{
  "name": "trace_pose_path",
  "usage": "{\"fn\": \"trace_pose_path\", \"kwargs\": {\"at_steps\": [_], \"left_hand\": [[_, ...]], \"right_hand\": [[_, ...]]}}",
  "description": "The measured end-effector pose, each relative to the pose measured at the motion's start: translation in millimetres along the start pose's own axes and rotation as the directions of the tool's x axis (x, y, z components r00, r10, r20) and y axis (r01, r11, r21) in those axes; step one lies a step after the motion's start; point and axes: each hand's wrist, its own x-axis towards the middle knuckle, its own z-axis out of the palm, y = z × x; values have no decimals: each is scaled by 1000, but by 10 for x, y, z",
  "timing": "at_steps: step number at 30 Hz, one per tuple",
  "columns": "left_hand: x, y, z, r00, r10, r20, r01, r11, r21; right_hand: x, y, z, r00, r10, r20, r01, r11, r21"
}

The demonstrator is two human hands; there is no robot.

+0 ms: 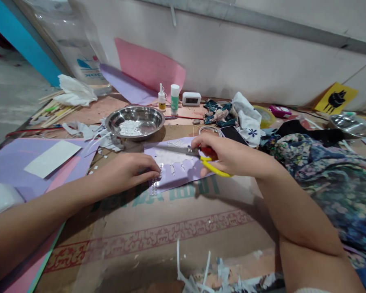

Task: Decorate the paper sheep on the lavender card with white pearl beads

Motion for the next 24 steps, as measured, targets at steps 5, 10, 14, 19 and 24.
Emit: {"fn": "trace_pose_path", "kwargs": {"at_steps": [5, 10, 14, 19, 24], "left_hand": [[8, 11, 8, 998, -61, 15, 60, 997, 41], [-2, 3, 8, 1000, -7, -13, 7, 1000, 26], [-5, -3, 16, 1000, 3, -25, -3, 1000, 6], [-2, -10, 22, 999, 5, -33, -5, 1000, 12], [-2, -14, 21, 1000, 14, -24, -13, 999, 35]], "right_hand": [[-44, -141, 62, 982, -104, 157, 108, 994, -22], [-38, -121, 33, 970, -54, 239, 73, 995, -73], [35, -181, 54, 957, 44, 286, 14, 981, -195], [40, -171, 67, 961, 115, 250, -60, 974, -218], [2, -103, 50, 952, 160, 261, -100, 968, -228]]}}
